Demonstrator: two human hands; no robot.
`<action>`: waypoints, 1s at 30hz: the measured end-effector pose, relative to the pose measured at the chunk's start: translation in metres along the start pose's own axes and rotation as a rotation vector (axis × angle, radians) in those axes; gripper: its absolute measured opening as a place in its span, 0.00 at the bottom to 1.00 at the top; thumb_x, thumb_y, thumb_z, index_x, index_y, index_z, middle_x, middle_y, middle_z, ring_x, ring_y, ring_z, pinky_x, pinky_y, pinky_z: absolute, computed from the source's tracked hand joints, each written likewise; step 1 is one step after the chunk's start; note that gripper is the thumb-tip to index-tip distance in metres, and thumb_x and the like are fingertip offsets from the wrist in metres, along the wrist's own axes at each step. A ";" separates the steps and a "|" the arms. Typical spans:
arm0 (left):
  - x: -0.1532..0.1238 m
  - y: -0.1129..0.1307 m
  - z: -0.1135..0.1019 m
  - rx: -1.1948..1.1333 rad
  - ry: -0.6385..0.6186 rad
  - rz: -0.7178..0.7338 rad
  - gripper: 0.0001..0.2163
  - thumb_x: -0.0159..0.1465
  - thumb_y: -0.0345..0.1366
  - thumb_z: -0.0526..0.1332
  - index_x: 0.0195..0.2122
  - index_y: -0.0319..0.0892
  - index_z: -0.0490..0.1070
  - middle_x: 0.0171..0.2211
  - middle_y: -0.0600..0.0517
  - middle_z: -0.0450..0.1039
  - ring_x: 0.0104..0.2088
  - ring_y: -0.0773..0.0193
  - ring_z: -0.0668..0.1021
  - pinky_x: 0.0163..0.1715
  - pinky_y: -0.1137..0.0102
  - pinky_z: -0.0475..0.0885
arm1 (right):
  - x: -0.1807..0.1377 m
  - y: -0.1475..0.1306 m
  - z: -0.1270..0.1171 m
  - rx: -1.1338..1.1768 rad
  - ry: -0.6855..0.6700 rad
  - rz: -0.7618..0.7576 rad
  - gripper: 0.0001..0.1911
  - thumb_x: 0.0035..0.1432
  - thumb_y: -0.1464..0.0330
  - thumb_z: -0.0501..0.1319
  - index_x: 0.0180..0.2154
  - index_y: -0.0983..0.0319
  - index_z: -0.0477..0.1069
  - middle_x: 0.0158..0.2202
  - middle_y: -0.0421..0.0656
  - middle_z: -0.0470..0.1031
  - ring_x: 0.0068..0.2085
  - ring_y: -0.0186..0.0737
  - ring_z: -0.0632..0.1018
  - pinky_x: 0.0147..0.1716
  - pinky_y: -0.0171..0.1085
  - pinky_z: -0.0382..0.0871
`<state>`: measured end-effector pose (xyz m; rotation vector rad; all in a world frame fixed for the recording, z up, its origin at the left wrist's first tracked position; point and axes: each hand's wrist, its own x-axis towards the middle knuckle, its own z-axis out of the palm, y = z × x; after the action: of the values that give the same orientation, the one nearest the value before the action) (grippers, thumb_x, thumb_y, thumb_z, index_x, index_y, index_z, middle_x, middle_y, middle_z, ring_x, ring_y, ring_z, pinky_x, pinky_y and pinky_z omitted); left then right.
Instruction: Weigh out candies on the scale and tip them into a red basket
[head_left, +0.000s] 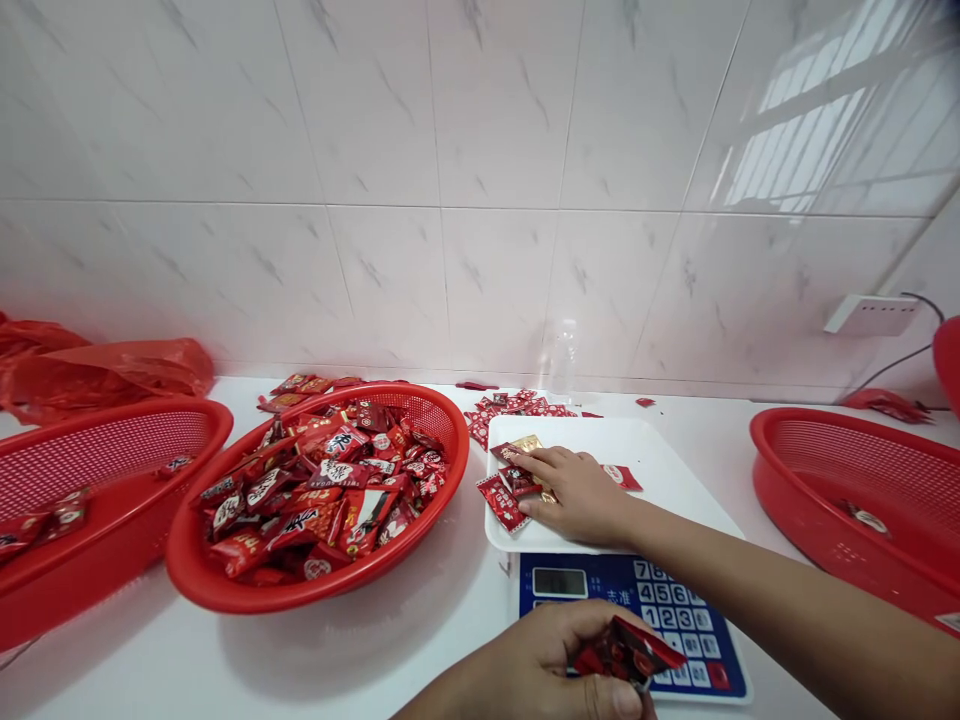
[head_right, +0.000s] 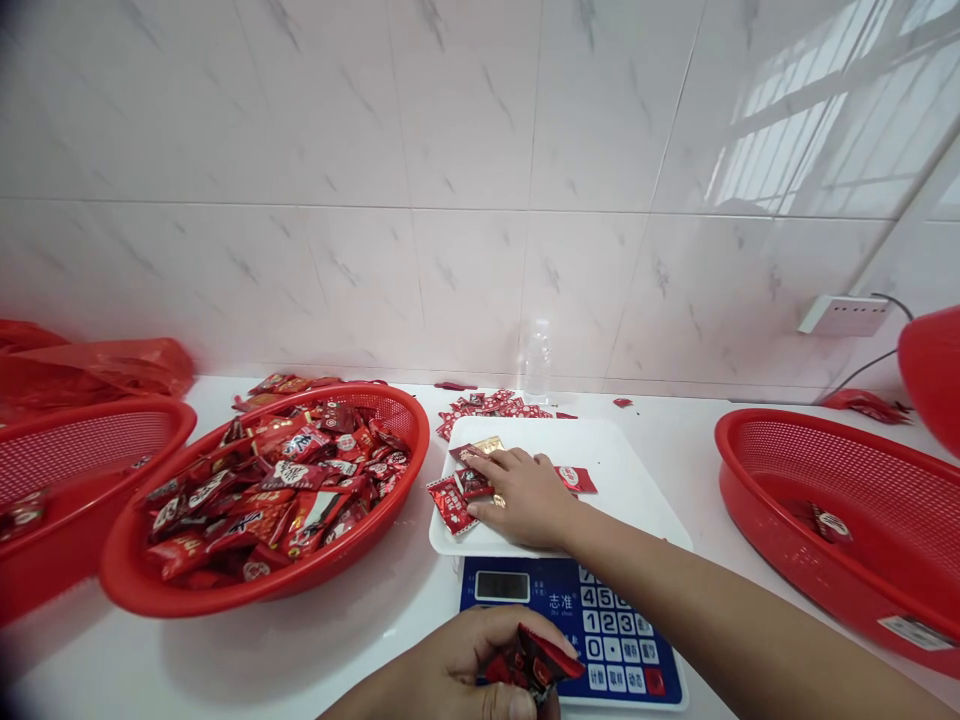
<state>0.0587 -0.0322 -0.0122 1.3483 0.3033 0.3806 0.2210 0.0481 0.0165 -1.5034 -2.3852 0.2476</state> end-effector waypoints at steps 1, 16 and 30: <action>0.000 -0.001 0.000 0.001 0.003 0.002 0.22 0.60 0.46 0.65 0.52 0.42 0.71 0.38 0.46 0.73 0.39 0.63 0.76 0.42 0.69 0.69 | -0.001 -0.001 0.000 -0.011 0.016 0.000 0.32 0.60 0.53 0.54 0.64 0.45 0.51 0.62 0.46 0.63 0.59 0.57 0.64 0.52 0.59 0.58; -0.001 0.003 0.000 -0.004 0.019 -0.007 0.21 0.60 0.45 0.65 0.52 0.41 0.71 0.36 0.47 0.74 0.36 0.67 0.75 0.40 0.73 0.67 | 0.003 0.022 0.001 0.145 0.286 0.059 0.13 0.54 0.74 0.55 0.36 0.58 0.77 0.37 0.43 0.75 0.40 0.40 0.75 0.41 0.39 0.67; 0.002 0.005 -0.002 0.040 0.000 0.005 0.22 0.59 0.47 0.65 0.52 0.41 0.71 0.37 0.46 0.74 0.38 0.64 0.75 0.40 0.70 0.67 | -0.005 0.050 -0.037 0.354 0.499 0.076 0.13 0.47 0.78 0.52 0.25 0.58 0.72 0.32 0.40 0.72 0.35 0.37 0.74 0.36 0.36 0.67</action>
<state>0.0596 -0.0289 -0.0073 1.3886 0.3088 0.3806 0.2783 0.0649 0.0353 -1.3044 -1.7899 0.2589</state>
